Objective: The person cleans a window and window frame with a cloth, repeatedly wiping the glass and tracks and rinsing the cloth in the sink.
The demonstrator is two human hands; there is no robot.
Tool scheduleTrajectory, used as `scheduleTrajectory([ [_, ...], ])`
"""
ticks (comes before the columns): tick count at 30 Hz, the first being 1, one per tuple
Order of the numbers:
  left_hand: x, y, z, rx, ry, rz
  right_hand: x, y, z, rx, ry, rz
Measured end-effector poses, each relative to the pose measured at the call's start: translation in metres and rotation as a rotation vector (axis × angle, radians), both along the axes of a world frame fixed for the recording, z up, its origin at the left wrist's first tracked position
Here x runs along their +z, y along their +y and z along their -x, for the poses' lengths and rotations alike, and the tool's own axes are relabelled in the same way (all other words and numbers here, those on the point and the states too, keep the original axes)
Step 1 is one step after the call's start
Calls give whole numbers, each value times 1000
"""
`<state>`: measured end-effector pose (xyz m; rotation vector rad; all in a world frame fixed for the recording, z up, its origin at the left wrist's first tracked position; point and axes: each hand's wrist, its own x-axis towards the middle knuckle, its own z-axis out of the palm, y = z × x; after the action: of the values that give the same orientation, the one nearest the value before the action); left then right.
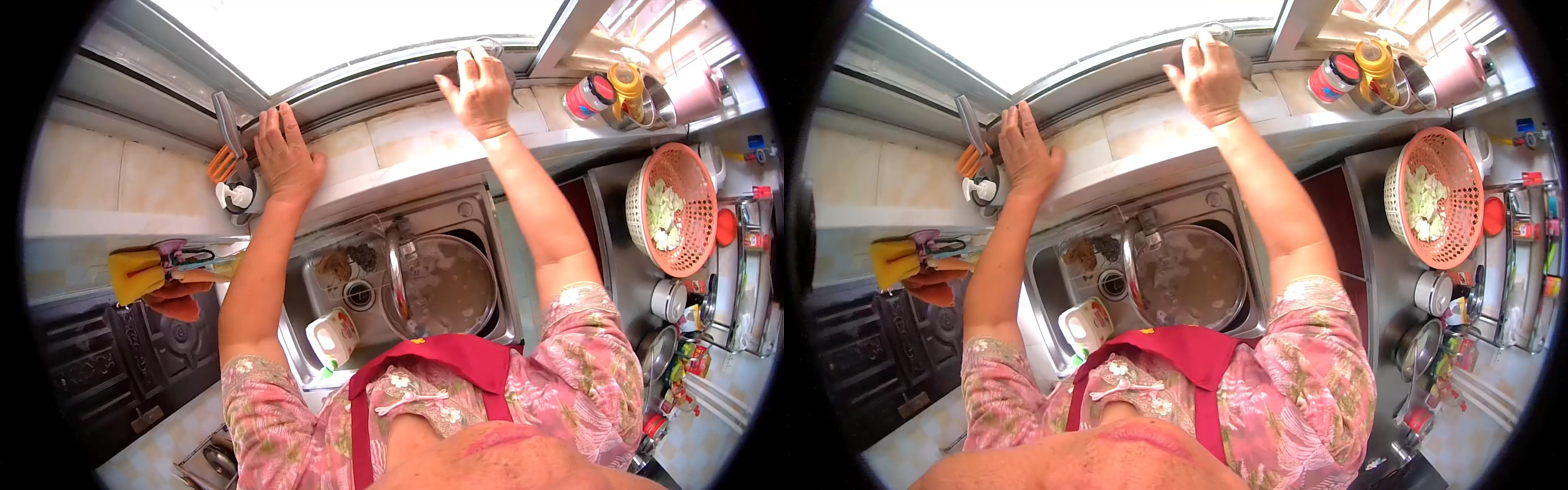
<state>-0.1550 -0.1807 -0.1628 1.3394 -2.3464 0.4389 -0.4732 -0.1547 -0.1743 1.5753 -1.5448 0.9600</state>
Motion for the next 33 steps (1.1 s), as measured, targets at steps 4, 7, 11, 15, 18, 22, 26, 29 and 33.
scheduleTrajectory([
  [4, 5, 2, -3, -6, -31, 16, 14, 13, 56, -205, 242, -212],
  [7, 3, -3, -5, -20, -27, 34, 24, 14, 92, -286, 227, -264],
  [11, -2, -1, -11, -38, -7, 36, 12, 8, 63, -368, -61, -235],
  [15, -6, -3, -2, -16, 54, 5, 10, -2, 24, -303, -150, -200],
  [18, -3, -2, -1, 0, 33, -5, 11, 11, 41, -183, 24, -238],
  [22, -3, -4, -4, -32, 16, 7, 11, 27, 80, -360, 62, -317],
  [26, -4, -5, -3, -35, 40, 1, 0, 2, 31, -243, -175, -118],
  [29, -5, -4, -2, -31, 39, -6, -5, -8, -24, -12, -36, -61],
  [33, 0, -1, -2, 5, 2, -22, 2, -14, -49, 132, 104, -54],
])
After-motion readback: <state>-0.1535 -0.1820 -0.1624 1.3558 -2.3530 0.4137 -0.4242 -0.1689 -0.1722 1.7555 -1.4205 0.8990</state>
